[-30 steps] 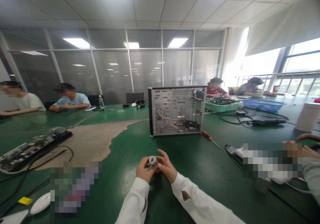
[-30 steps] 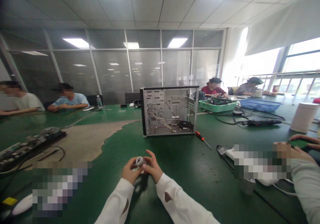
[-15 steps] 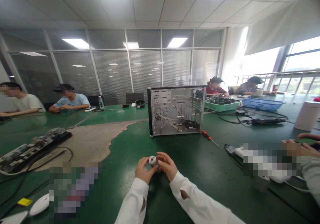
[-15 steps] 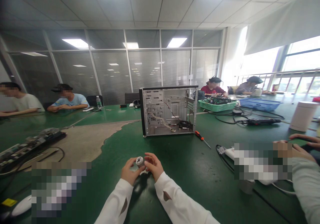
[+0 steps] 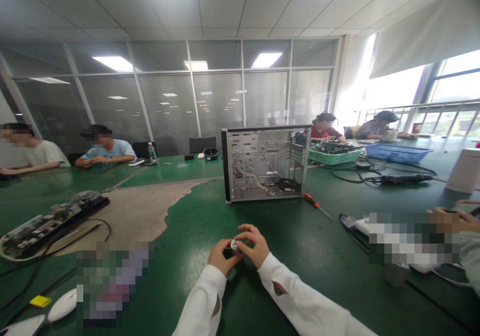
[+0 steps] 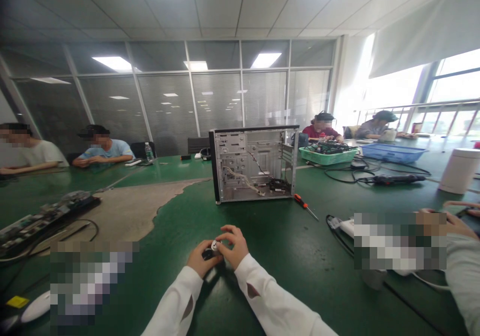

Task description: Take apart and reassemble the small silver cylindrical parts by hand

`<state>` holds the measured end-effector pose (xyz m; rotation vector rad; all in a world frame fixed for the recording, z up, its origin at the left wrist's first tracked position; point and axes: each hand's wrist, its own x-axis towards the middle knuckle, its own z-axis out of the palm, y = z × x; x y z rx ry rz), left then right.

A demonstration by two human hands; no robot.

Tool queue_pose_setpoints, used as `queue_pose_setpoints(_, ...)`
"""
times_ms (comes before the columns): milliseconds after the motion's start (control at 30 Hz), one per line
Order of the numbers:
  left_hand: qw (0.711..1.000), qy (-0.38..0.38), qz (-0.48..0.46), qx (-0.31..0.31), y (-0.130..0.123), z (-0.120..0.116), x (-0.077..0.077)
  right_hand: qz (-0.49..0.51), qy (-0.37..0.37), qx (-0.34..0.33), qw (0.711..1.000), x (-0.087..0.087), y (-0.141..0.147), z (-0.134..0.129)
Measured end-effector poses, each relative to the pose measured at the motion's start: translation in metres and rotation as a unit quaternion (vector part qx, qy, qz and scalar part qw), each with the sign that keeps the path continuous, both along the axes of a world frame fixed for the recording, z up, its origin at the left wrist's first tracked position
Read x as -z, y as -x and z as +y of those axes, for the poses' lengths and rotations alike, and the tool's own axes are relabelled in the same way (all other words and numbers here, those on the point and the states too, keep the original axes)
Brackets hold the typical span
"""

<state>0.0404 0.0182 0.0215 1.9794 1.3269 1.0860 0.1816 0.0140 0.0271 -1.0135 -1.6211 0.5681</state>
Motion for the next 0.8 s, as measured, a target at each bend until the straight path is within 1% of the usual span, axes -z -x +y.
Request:
queue_pose_setpoints(133,1.000,-0.001,0.002,0.009,0.000,0.001,0.002,-0.057,-0.054,0.009,0.997,-0.011,-0.003,-0.001)
queue_pose_setpoints(233,1.000,-0.010,-0.001,0.009,0.000,0.001,0.002,-0.098,-0.105,0.000,0.990,-0.013,-0.002,-0.002)
queue_pose_setpoints(333,1.000,-0.014,-0.004,0.011,0.000,0.000,0.001,-0.111,-0.122,-0.011,0.986,-0.014,-0.001,-0.002)
queue_pose_setpoints(467,1.000,-0.011,-0.008,0.008,0.000,0.003,0.004,-0.068,-0.091,0.010,0.994,-0.014,-0.004,0.002)
queue_pose_setpoints(567,0.999,-0.013,-0.012,-0.034,0.000,0.007,0.009,-0.069,-0.069,0.039,0.994,-0.007,-0.014,0.012)
queue_pose_setpoints(667,0.996,-0.012,-0.031,-0.081,0.001,0.012,0.016,-0.148,-0.041,0.065,0.986,0.008,-0.028,0.021)
queue_pose_setpoints(733,0.994,-0.013,-0.042,-0.104,0.002,0.015,0.020,-0.225,0.003,0.065,0.972,0.018,-0.037,0.024)
queue_pose_setpoints(800,0.992,-0.012,-0.047,-0.114,0.004,0.017,0.023,-0.290,0.043,0.054,0.955,0.024,-0.045,0.023)
